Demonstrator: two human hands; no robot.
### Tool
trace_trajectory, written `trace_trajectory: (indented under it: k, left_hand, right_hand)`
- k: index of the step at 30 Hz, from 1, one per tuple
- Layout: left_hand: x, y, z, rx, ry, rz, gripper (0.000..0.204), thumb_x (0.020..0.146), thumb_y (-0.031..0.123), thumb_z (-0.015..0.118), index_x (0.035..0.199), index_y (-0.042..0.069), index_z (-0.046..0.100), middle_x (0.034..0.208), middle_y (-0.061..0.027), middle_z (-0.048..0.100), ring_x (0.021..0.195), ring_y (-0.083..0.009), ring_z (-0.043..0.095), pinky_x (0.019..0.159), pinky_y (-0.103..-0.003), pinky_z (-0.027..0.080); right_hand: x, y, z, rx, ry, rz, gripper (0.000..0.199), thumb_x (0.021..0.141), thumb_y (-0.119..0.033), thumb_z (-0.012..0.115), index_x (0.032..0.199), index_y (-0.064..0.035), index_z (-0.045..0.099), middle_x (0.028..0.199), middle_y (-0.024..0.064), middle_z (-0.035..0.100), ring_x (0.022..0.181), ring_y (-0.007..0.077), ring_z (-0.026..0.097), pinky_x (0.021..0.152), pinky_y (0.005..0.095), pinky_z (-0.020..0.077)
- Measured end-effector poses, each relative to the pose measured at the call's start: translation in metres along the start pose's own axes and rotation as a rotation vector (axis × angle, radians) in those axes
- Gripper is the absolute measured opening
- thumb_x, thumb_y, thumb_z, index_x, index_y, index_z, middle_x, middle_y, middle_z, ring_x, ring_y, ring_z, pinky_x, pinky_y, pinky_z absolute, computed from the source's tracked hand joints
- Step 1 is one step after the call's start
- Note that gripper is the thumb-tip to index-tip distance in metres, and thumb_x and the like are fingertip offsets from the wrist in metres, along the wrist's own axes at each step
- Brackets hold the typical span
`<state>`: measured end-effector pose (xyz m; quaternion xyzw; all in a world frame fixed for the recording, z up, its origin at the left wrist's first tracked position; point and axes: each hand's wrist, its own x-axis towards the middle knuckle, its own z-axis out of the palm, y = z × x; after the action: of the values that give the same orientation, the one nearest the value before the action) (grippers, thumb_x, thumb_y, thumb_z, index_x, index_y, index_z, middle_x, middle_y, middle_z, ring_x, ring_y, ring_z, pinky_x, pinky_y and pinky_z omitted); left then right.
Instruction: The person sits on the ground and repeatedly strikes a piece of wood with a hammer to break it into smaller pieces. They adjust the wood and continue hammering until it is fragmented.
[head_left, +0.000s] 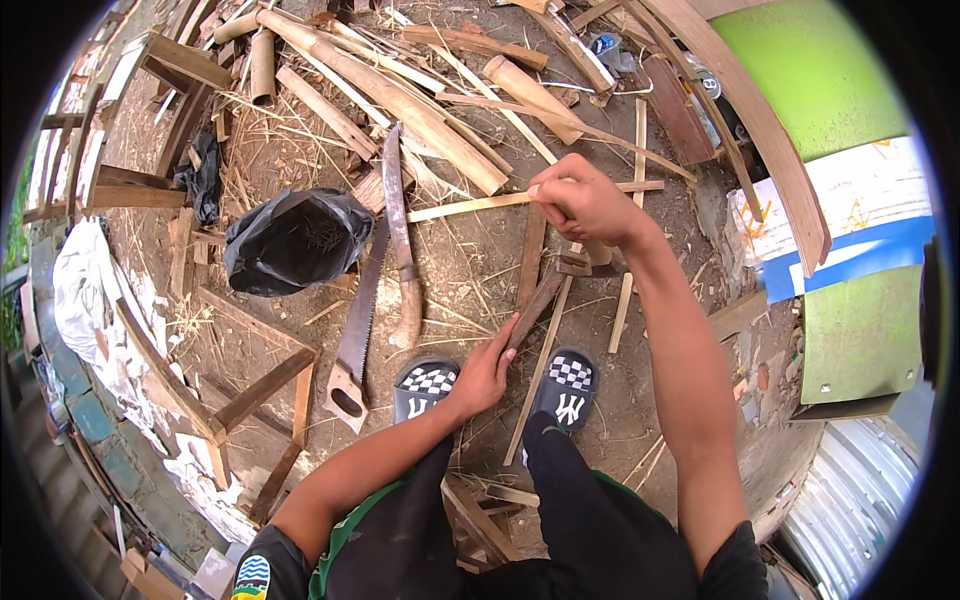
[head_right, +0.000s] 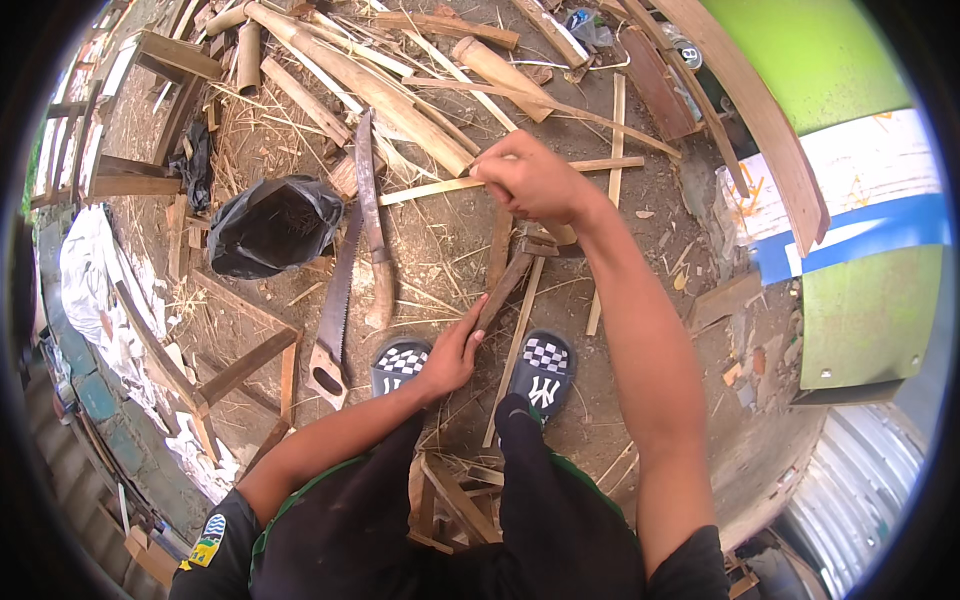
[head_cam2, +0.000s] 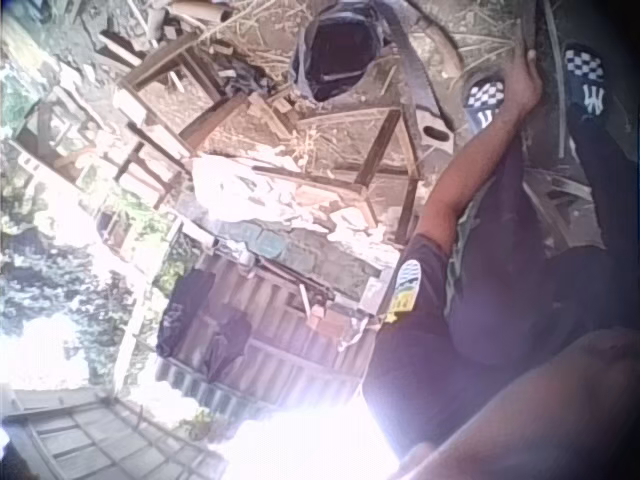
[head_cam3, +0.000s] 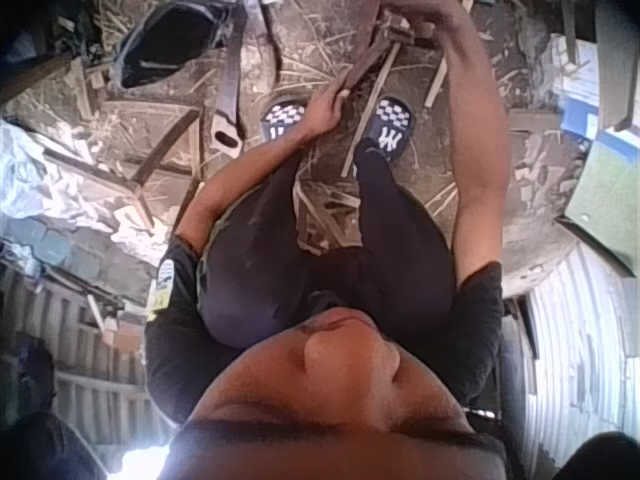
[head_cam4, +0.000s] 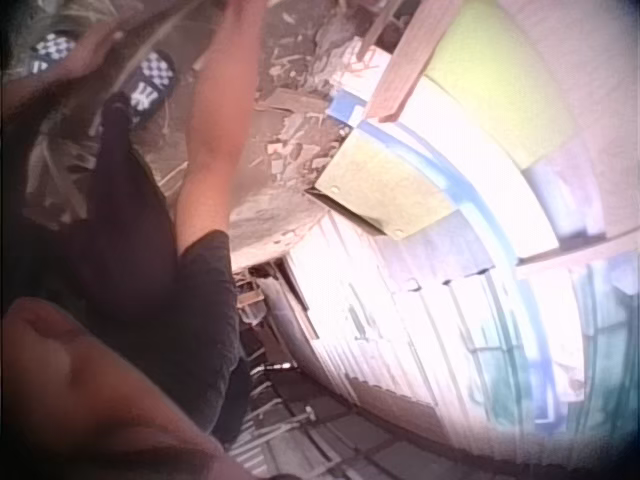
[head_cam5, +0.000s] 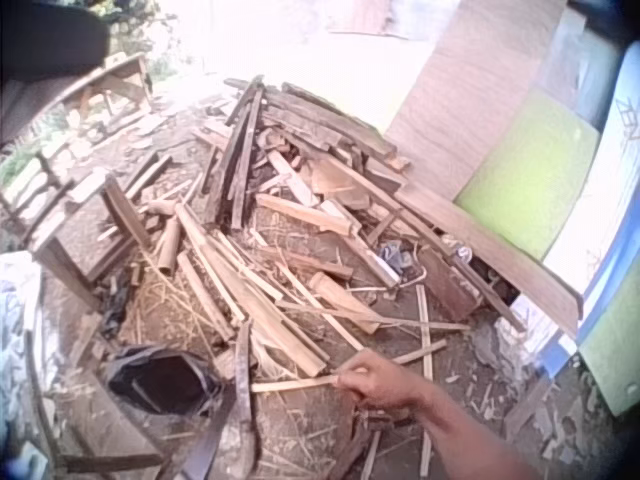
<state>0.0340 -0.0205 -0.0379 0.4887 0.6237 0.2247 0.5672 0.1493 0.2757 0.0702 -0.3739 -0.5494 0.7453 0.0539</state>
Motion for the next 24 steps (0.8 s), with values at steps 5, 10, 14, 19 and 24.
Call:
trace_trajectory:
  k: [5,10,14,19,24]
  left_hand:
    - [0.002,0.013,-0.007,-0.062,-0.067,-0.086,0.060,0.107,0.015,0.045,0.163,0.021,0.023,0.126,-0.0382,0.060,0.114,-0.0563,0.058,0.098,-0.055,0.047]
    - [0.002,0.011,-0.007,-0.068,-0.063,-0.078,0.059,0.108,0.018,0.044,0.163,0.021,0.023,0.120,-0.0369,0.061,0.110,-0.0558,0.059,0.097,-0.054,0.047]
    - [0.002,0.012,-0.006,-0.073,-0.065,-0.092,0.058,0.108,0.017,0.044,0.163,0.021,0.024,0.127,-0.0375,0.060,0.116,-0.0562,0.057,0.100,-0.055,0.046]
    - [0.003,0.008,-0.004,-0.082,-0.040,-0.039,0.058,0.108,0.018,0.043,0.163,0.021,0.024,0.127,-0.0369,0.060,0.115,-0.0558,0.058,0.100,-0.055,0.046]
    - [0.003,0.025,-0.011,-0.119,-0.108,-0.161,0.054,0.109,0.020,0.043,0.161,0.021,0.029,0.123,-0.0348,0.063,0.115,-0.0541,0.058,0.100,-0.055,0.047]
  right_hand:
    - [-0.003,-0.005,0.016,-0.104,0.003,0.062,0.017,0.096,-0.017,0.066,0.088,-0.0015,0.064,0.062,0.0011,0.050,0.054,0.0080,0.046,0.049,0.0274,0.0375]
    - [-0.009,0.004,0.023,-0.160,-0.038,0.020,0.019,0.094,-0.019,0.069,0.093,-0.0002,0.067,0.064,0.0012,0.052,0.055,0.0084,0.048,0.051,0.0283,0.0396]
    - [-0.006,0.011,0.028,-0.359,-0.053,-0.094,0.021,0.093,-0.021,0.070,0.097,-0.0002,0.070,0.069,0.0044,0.060,0.060,0.0145,0.056,0.058,0.0333,0.0450]
    - [-0.011,0.025,0.042,-0.539,-0.047,-0.351,0.021,0.092,-0.021,0.070,0.093,-0.0003,0.072,0.077,0.0104,0.068,0.076,0.0278,0.066,0.078,0.0401,0.0495]
    - [-0.014,0.009,0.046,-0.707,-0.305,-0.128,0.021,0.089,-0.019,0.073,0.091,0.0015,0.069,0.088,0.0135,0.069,0.082,0.0299,0.066,0.082,0.0380,0.0511]
